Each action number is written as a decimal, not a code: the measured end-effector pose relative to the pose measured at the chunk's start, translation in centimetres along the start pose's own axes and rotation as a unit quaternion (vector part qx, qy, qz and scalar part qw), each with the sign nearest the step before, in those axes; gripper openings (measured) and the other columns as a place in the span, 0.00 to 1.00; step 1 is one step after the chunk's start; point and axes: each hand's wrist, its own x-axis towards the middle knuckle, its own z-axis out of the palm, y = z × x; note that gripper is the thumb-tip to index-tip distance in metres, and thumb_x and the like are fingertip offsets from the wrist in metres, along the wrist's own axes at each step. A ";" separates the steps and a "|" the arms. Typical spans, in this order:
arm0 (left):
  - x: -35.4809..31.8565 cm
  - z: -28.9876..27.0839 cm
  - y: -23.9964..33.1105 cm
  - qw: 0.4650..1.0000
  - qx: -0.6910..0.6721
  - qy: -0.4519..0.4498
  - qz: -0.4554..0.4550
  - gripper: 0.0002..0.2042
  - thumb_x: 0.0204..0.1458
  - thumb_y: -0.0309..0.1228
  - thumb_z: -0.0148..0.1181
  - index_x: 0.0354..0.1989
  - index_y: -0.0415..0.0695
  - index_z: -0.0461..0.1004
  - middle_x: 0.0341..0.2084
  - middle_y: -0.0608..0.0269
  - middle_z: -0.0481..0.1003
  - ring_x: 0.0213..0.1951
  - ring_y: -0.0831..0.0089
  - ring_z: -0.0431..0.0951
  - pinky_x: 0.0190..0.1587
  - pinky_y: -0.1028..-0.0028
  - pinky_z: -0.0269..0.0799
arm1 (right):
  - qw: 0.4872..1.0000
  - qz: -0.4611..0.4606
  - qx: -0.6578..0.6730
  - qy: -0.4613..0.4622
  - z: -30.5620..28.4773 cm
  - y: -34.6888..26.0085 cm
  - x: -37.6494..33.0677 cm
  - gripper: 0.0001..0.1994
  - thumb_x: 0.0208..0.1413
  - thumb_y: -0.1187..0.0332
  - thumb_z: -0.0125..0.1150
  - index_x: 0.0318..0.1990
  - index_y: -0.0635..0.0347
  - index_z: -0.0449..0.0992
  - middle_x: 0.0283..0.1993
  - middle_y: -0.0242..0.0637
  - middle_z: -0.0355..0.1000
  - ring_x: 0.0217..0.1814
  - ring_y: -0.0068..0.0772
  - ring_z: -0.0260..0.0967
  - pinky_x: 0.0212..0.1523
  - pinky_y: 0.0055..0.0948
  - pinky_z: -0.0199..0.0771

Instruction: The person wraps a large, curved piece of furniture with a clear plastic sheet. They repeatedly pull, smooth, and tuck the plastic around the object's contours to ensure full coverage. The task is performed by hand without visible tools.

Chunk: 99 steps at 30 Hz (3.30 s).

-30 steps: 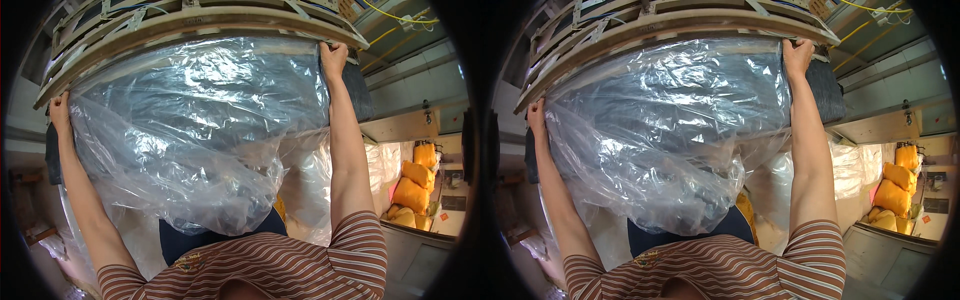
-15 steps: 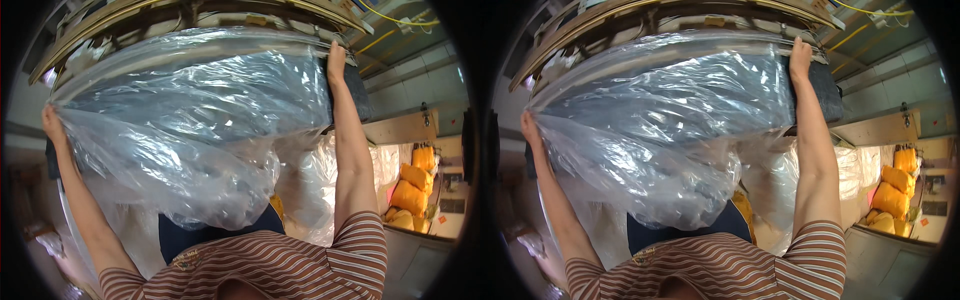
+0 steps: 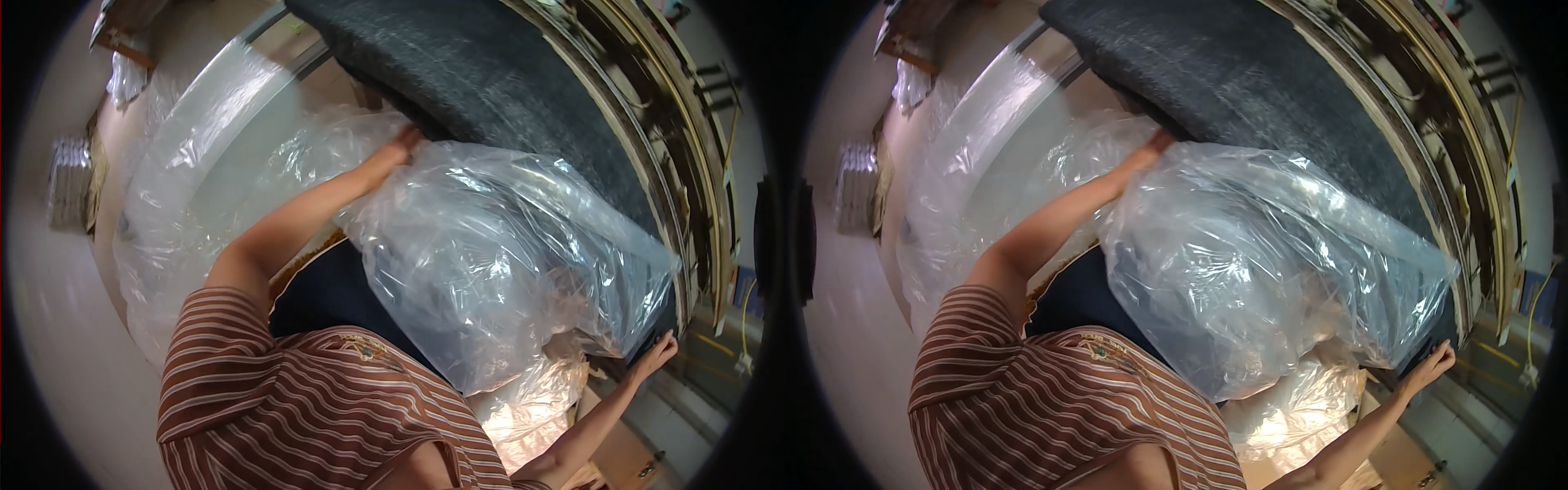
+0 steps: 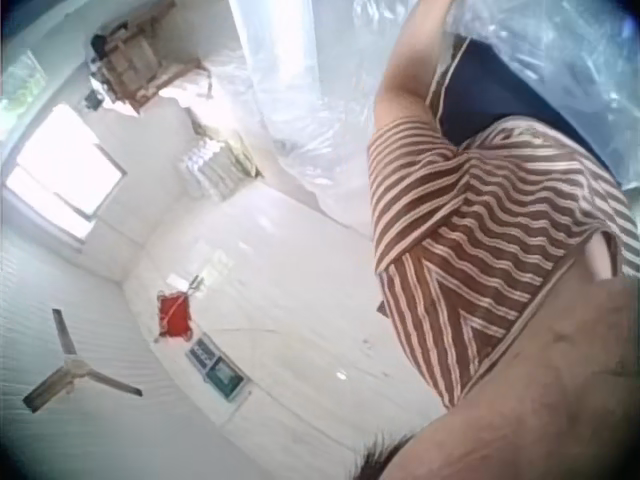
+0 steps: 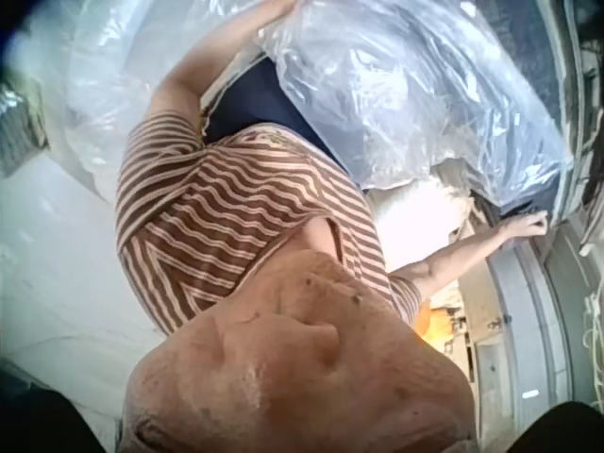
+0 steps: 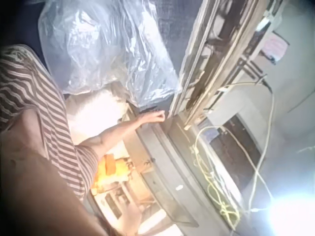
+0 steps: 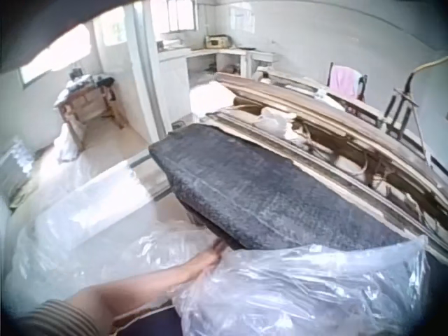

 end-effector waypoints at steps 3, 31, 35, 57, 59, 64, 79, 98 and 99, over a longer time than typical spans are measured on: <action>1.1 3.1 -1.1 0.994 -0.039 -0.101 0.007 0.27 0.55 0.36 0.50 0.64 0.44 0.56 0.57 0.55 0.67 0.55 0.61 0.68 0.55 0.66 0.62 | 1.000 0.002 -0.016 0.012 0.0 -0.1 -0.3 0.18 0.62 0.55 0.52 0.43 0.65 0.67 0.41 0.35 0.62 0.43 0.26 0.60 0.47 0.26 0.62; -58.4 -65.1 15.5 0.769 0.089 0.596 -0.212 0.20 0.55 0.35 0.52 0.55 0.42 0.68 0.50 0.56 0.71 0.50 0.67 0.70 0.56 0.70 0.63 | 0.999 -0.024 0.015 0.015 -0.6 2.7 1.4 0.27 0.59 0.51 0.53 0.51 0.70 0.69 0.51 0.44 0.67 0.50 0.33 0.65 0.52 0.28 0.65; -63.2 -69.2 20.6 0.664 0.361 0.576 -0.311 0.20 0.55 0.36 0.53 0.56 0.42 0.68 0.50 0.55 0.71 0.50 0.65 0.71 0.55 0.70 0.63 | 0.999 -0.017 0.039 -0.007 -0.5 4.3 1.3 0.27 0.59 0.50 0.53 0.51 0.70 0.68 0.49 0.43 0.67 0.50 0.32 0.65 0.52 0.27 0.64; -34.6 -18.4 -32.6 0.804 0.489 -0.181 -0.287 0.21 0.50 0.40 0.57 0.51 0.44 0.71 0.46 0.46 0.74 0.48 0.63 0.76 0.48 0.60 0.72 | 0.940 -0.078 -0.305 0.131 -7.3 4.8 -3.5 0.24 0.53 0.54 0.58 0.44 0.71 0.75 0.40 0.53 0.73 0.47 0.52 0.69 0.52 0.42 0.65; -38.5 -23.0 -30.6 0.789 0.452 -0.173 -0.379 0.20 0.50 0.40 0.57 0.51 0.44 0.71 0.45 0.47 0.74 0.48 0.63 0.76 0.47 0.61 0.72 | 0.917 -0.032 -0.342 0.201 -10.4 7.5 -5.3 0.23 0.52 0.54 0.58 0.43 0.70 0.75 0.41 0.54 0.73 0.49 0.53 0.68 0.52 0.43 0.64; -45.0 -25.4 -26.3 0.803 0.298 -0.147 -0.494 0.20 0.52 0.40 0.56 0.50 0.44 0.71 0.45 0.48 0.74 0.47 0.64 0.76 0.46 0.64 0.73 | 0.883 0.081 -0.405 0.225 -9.7 12.5 -12.5 0.19 0.50 0.58 0.54 0.43 0.66 0.74 0.46 0.55 0.70 0.49 0.53 0.65 0.55 0.47 0.59; -26.1 -36.7 -5.6 0.711 0.323 0.002 -0.624 0.18 0.56 0.39 0.54 0.50 0.43 0.71 0.42 0.52 0.75 0.43 0.66 0.77 0.41 0.72 0.75 | 0.824 0.551 -0.001 0.129 0.3 29.2 -23.9 0.12 0.52 0.60 0.57 0.32 0.60 0.78 0.25 0.36 0.76 0.21 0.27 0.73 0.30 0.27 0.75; -0.3 -7.1 25.6 0.854 0.417 0.114 0.289 0.15 0.62 0.36 0.47 0.48 0.39 0.74 0.40 0.58 0.76 0.34 0.70 0.76 0.35 0.76 0.73 | 0.725 0.364 0.398 0.428 -10.1 22.1 -35.4 0.08 0.60 0.68 0.47 0.42 0.61 0.68 0.39 0.43 0.72 0.38 0.36 0.73 0.39 0.31 0.73; 0.3 -5.7 26.1 0.867 0.397 0.092 0.286 0.15 0.63 0.36 0.46 0.49 0.40 0.73 0.41 0.60 0.76 0.35 0.72 0.76 0.37 0.77 0.73 | 0.728 0.335 0.388 0.455 -12.3 21.4 -35.0 0.08 0.61 0.68 0.45 0.42 0.60 0.67 0.38 0.40 0.71 0.37 0.34 0.71 0.40 0.31 0.73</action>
